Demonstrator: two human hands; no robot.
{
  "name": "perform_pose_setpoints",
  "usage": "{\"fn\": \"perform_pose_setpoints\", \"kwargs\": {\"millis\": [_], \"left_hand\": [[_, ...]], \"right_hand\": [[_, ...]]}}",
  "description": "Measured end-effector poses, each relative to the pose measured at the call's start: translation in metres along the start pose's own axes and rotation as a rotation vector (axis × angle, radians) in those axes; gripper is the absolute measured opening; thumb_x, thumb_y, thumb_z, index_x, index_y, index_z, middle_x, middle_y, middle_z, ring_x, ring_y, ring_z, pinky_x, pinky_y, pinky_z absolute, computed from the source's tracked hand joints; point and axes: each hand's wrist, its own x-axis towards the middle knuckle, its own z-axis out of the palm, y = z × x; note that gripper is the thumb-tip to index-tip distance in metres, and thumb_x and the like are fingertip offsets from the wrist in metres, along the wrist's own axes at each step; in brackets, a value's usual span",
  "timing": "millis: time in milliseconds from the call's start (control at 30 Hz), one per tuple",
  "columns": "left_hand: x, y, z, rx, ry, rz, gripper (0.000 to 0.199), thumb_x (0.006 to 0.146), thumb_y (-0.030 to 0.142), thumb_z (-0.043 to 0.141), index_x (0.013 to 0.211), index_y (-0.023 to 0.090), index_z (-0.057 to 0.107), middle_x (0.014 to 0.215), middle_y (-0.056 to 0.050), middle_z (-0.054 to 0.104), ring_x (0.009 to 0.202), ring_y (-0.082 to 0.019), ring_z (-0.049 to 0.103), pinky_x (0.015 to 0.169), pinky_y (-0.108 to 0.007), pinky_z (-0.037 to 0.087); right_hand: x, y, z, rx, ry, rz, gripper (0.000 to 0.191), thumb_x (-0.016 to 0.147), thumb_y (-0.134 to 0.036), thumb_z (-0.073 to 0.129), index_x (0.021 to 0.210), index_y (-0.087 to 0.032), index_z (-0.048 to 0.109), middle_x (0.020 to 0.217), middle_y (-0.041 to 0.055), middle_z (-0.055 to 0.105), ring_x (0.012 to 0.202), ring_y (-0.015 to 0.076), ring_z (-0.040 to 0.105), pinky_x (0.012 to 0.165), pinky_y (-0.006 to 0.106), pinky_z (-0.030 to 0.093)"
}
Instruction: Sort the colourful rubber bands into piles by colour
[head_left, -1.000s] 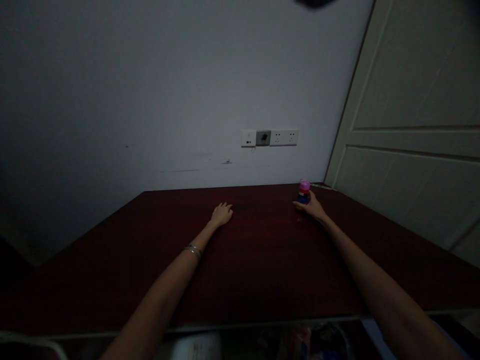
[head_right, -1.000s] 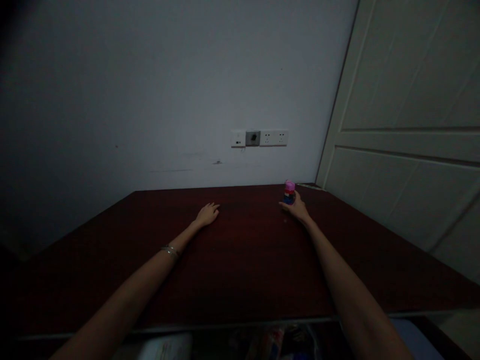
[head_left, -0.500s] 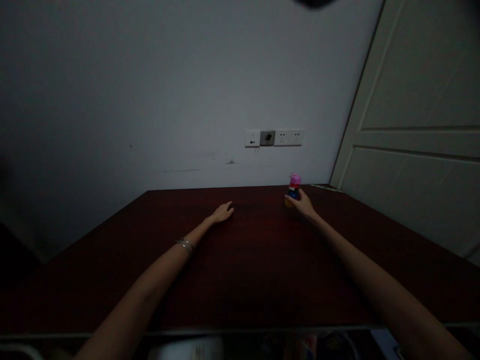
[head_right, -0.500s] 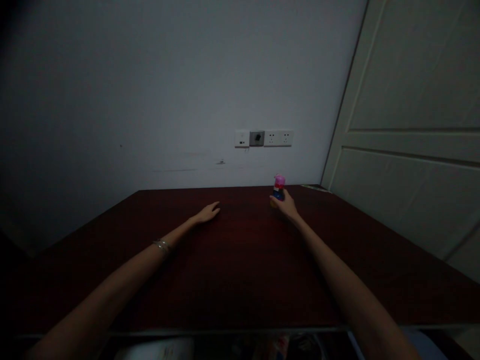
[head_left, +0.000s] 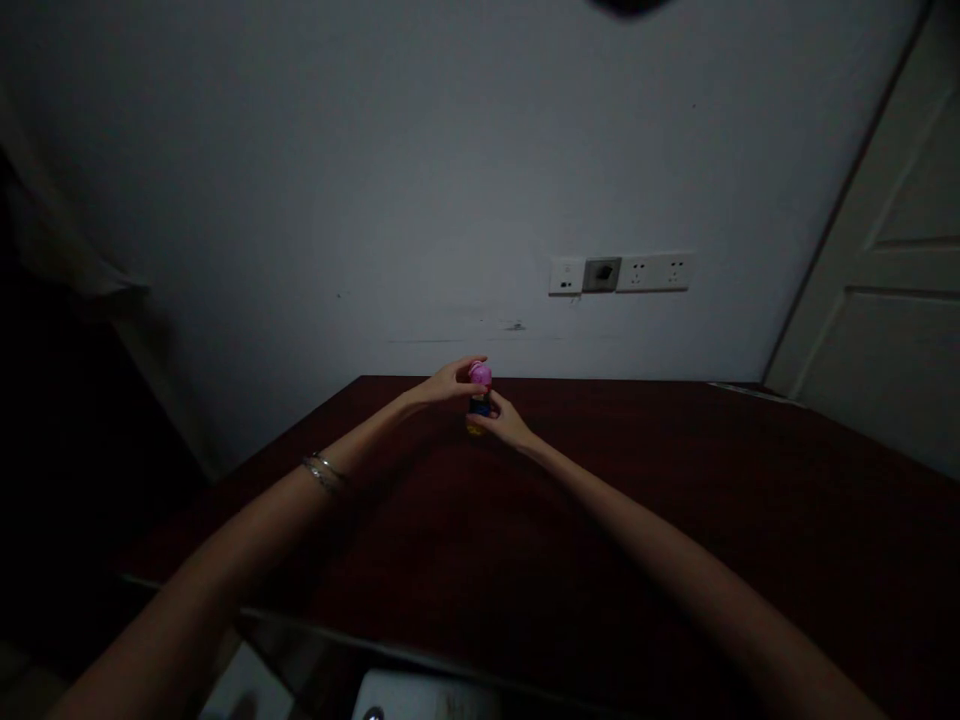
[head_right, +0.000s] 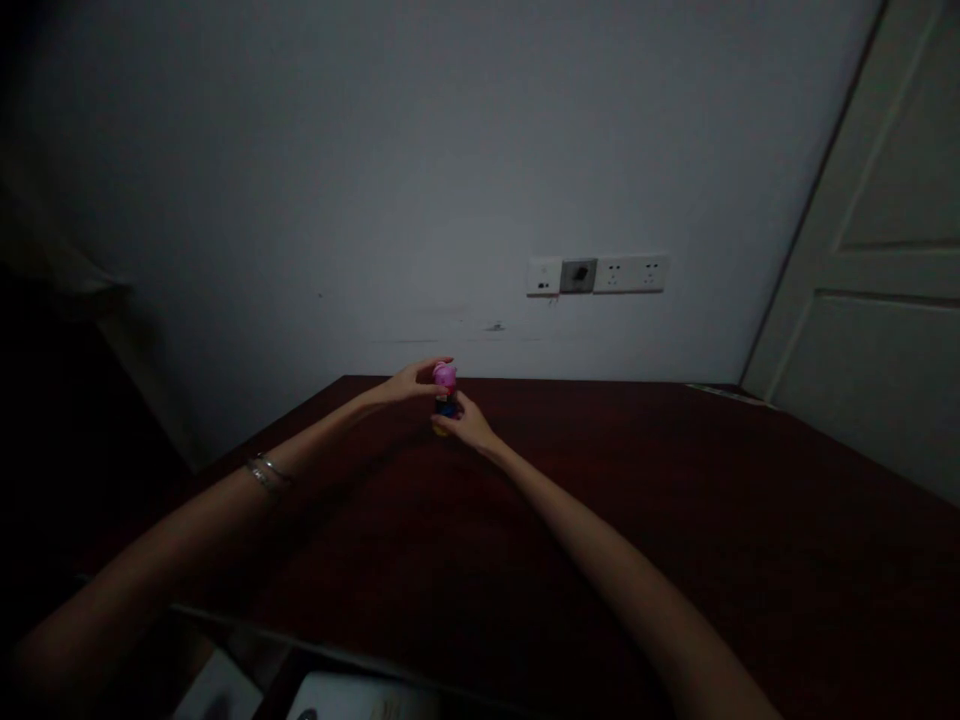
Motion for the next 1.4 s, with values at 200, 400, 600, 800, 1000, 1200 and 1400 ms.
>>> {"fn": "perform_pose_setpoints", "kwargs": {"millis": [200, 400, 600, 800, 1000, 1200, 1400], "left_hand": [[-0.033, -0.010, -0.035, 0.063, 0.011, -0.103, 0.052, 0.063, 0.020, 0.066, 0.112, 0.009, 0.051, 0.096, -0.010, 0.062, 0.085, -0.015, 0.057, 0.081, -0.033, 0.043], [-0.055, -0.020, -0.046, 0.153, 0.026, -0.157, 0.039, 0.059, 0.021, 0.069, 0.096, 0.012, 0.058, 0.089, -0.006, 0.063, 0.082, -0.015, 0.057, 0.080, -0.032, 0.043], [-0.062, -0.020, -0.040, 0.150, 0.048, -0.149, 0.038, 0.058, 0.020, 0.070, 0.092, 0.012, 0.056, 0.084, -0.004, 0.062, 0.077, -0.013, 0.057, 0.075, -0.030, 0.044], [-0.059, -0.026, -0.032, 0.288, 0.207, -0.206, 0.038, 0.055, 0.029, 0.072, 0.082, 0.010, 0.053, 0.070, 0.000, 0.057, 0.065, -0.010, 0.053, 0.061, -0.024, 0.042], [-0.055, -0.032, -0.022, 0.152, 0.213, -0.154, 0.047, 0.057, 0.021, 0.070, 0.097, 0.013, 0.047, 0.099, -0.009, 0.059, 0.080, -0.014, 0.057, 0.068, -0.028, 0.045], [-0.055, -0.008, -0.040, -0.070, -0.190, -0.162, 0.056, 0.062, 0.008, 0.064, 0.114, 0.016, 0.046, 0.122, -0.013, 0.051, 0.111, -0.021, 0.048, 0.088, -0.036, 0.040], [-0.055, 0.008, -0.057, 0.107, -0.220, -0.205, 0.039, 0.070, 0.010, 0.058, 0.109, 0.015, 0.052, 0.110, -0.010, 0.059, 0.102, -0.018, 0.053, 0.088, -0.035, 0.040]], "right_hand": [[0.013, 0.021, 0.048, 0.032, -0.074, -0.008, 0.058, 0.061, -0.032, 0.069, 0.114, -0.018, 0.049, 0.108, 0.0062, 0.057, 0.093, 0.0184, 0.055, 0.086, 0.035, 0.043], [0.011, 0.035, 0.065, -0.007, -0.135, 0.008, 0.053, 0.061, -0.032, 0.069, 0.109, -0.018, 0.052, 0.101, 0.0048, 0.058, 0.087, 0.0174, 0.055, 0.083, 0.035, 0.044], [0.004, 0.040, 0.063, -0.072, -0.136, -0.001, 0.045, 0.063, -0.035, 0.068, 0.103, -0.019, 0.054, 0.093, 0.0021, 0.058, 0.083, 0.0168, 0.054, 0.080, 0.034, 0.044], [0.000, 0.044, 0.068, -0.038, -0.104, 0.002, 0.052, 0.063, -0.035, 0.068, 0.110, -0.020, 0.051, 0.102, 0.0047, 0.058, 0.090, 0.0186, 0.055, 0.084, 0.036, 0.043], [-0.001, 0.042, 0.071, 0.023, -0.110, 0.019, 0.054, 0.061, -0.033, 0.070, 0.110, -0.020, 0.050, 0.104, 0.0059, 0.058, 0.094, 0.0204, 0.055, 0.088, 0.038, 0.042], [-0.005, 0.036, 0.068, 0.057, -0.154, 0.045, 0.059, 0.063, -0.032, 0.069, 0.116, -0.020, 0.046, 0.104, 0.0055, 0.056, 0.090, 0.0188, 0.055, 0.084, 0.036, 0.044], [-0.006, 0.038, 0.066, 0.040, -0.181, 0.058, 0.060, 0.064, -0.033, 0.068, 0.117, -0.022, 0.045, 0.106, 0.0045, 0.055, 0.091, 0.0180, 0.055, 0.084, 0.035, 0.044]]}}
